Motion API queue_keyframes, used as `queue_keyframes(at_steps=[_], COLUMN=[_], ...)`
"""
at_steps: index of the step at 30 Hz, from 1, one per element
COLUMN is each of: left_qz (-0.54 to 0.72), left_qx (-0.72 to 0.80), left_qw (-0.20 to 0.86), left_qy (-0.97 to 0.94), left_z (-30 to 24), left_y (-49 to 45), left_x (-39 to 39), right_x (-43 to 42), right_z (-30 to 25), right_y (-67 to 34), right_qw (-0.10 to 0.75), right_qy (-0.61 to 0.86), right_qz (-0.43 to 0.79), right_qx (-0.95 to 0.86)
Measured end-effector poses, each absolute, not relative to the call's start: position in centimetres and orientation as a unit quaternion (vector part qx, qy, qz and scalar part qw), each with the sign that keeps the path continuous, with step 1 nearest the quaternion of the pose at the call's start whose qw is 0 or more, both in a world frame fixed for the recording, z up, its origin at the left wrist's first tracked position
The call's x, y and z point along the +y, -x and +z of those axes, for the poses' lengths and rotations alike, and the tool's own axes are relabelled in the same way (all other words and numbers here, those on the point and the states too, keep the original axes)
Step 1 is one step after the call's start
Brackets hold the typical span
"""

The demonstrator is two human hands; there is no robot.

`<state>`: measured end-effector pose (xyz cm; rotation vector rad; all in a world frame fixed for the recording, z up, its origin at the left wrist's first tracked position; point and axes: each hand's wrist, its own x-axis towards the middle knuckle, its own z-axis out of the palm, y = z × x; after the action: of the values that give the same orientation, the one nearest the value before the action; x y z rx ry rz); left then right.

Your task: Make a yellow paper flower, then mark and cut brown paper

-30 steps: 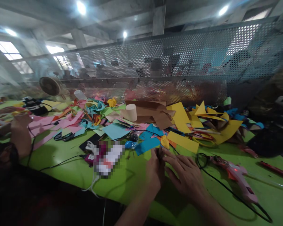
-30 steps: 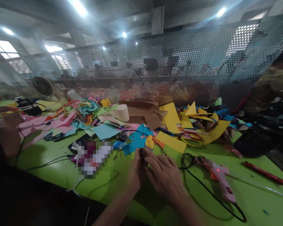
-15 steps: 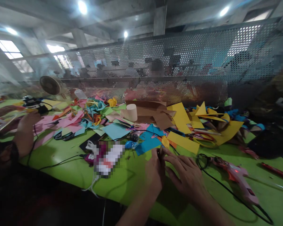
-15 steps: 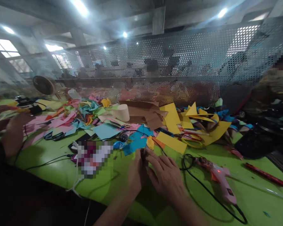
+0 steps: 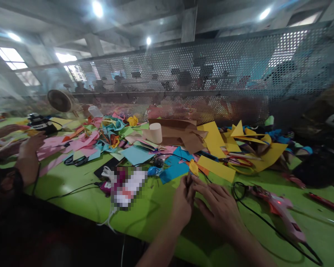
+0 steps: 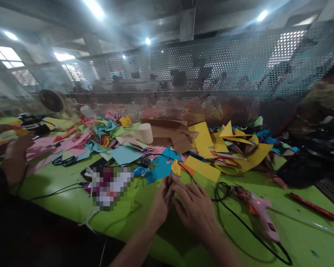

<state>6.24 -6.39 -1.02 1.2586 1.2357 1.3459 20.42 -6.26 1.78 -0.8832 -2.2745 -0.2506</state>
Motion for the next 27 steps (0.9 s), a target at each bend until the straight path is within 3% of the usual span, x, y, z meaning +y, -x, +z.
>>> queue_keyframes(at_steps=[7,27], left_qz=[0.582,0.542], left_qx=[0.451,0.445], left_qw=[0.607,0.64], left_qy=[-0.3,-0.314], left_z=[-1.5,0.8], left_y=[-6.5,-6.4], left_x=[-5.9,-6.3], right_x=[-6.2,-6.0], right_z=[1.6,1.5], right_y=[-21.0,-20.6], right_qw=[0.369,0.31], right_qy=[0.354,0.365], right_qz=[-0.066,-0.084], right_qx=[-0.857,-0.874])
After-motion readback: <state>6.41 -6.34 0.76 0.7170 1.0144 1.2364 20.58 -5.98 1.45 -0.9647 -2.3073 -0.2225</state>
